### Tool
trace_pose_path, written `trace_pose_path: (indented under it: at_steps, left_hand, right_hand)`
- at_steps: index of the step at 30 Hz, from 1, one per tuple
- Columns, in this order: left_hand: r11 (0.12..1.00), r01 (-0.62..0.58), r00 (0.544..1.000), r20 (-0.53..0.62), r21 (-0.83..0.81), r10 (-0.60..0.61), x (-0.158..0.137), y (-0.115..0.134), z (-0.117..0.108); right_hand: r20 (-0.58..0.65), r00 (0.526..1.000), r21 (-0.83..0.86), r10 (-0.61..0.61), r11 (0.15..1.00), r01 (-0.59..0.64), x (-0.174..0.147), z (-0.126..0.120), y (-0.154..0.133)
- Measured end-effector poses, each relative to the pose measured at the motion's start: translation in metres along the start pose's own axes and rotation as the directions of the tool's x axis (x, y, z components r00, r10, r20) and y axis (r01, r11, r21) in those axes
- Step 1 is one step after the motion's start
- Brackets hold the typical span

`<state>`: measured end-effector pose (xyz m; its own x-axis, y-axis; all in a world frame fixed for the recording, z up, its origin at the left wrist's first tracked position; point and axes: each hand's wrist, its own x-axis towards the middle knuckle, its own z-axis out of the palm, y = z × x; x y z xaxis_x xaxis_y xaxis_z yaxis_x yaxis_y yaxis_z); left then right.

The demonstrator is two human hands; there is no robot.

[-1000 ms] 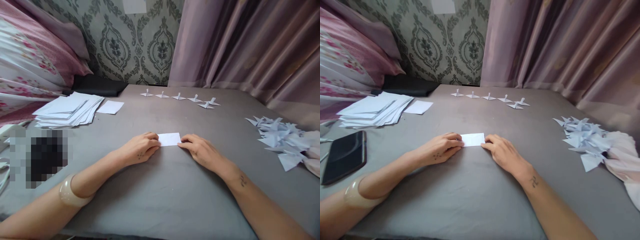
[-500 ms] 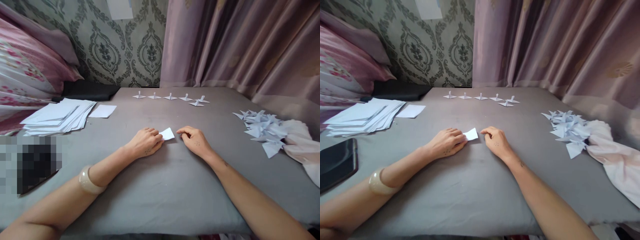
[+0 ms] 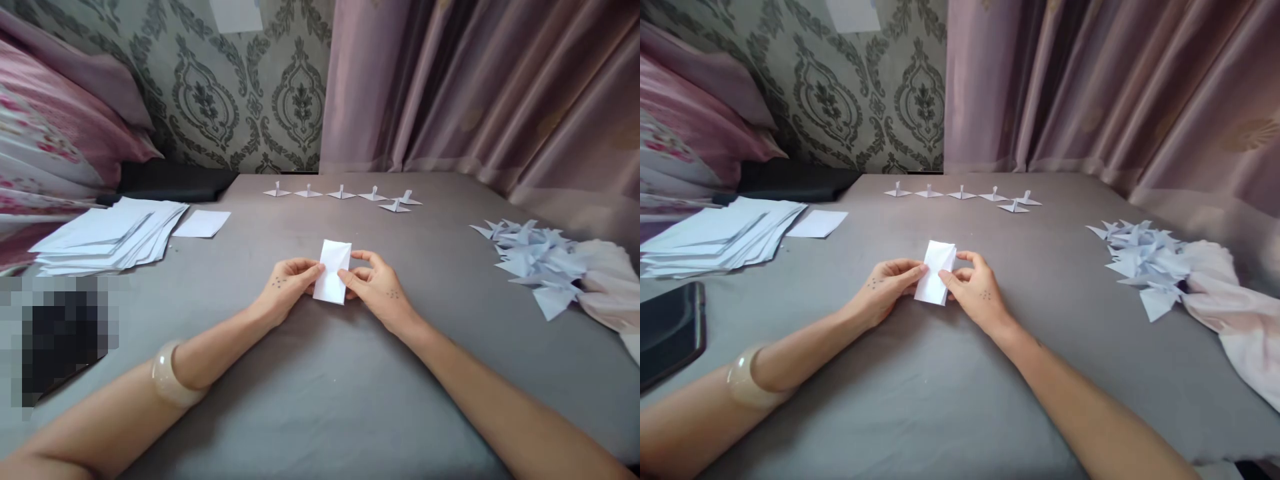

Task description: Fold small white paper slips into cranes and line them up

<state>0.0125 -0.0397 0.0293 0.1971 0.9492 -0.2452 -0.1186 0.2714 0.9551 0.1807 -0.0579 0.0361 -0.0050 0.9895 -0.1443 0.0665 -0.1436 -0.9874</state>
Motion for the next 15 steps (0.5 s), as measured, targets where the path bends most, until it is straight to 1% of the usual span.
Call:
trace_pose_path:
  at_steps: [3, 7, 9, 11, 13, 15]
  left_hand:
    - [1.000, 0.022, 1.000, -0.016, 0.007, -0.021, 0.002, -0.001, 0.000]
    - [0.999, 0.022, 0.999, -0.028, 0.050, -0.021, 0.004, -0.001, -0.002]
    - [0.996, -0.036, 0.999, -0.023, 0.077, 0.038, 0.004, -0.001, -0.003]
    - [0.978, -0.142, 0.989, -0.005, 0.152, 0.145, 0.005, -0.001, -0.006]
    - [0.921, -0.245, 0.968, 0.032, 0.303, 0.247, 0.005, -0.001, -0.009]
    - [0.823, -0.308, 0.948, 0.080, 0.478, 0.308, 0.007, -0.001, -0.013]
  right_hand:
    - [-0.039, 0.998, -0.059, -0.043, 0.997, 0.041, 0.005, -0.001, 0.008]
    - [-0.012, 0.994, -0.076, -0.106, 0.992, 0.105, 0.010, -0.005, 0.013]
    - [0.022, 0.991, -0.084, -0.129, 0.988, 0.131, 0.010, -0.005, 0.014]
    - [0.042, 0.990, -0.113, -0.137, 0.984, 0.141, 0.011, -0.005, 0.014]
    - [0.040, 0.991, -0.161, -0.129, 0.978, 0.134, 0.012, -0.005, 0.015]
    - [0.050, 0.993, -0.217, -0.111, 0.969, 0.120, 0.013, -0.006, 0.016]
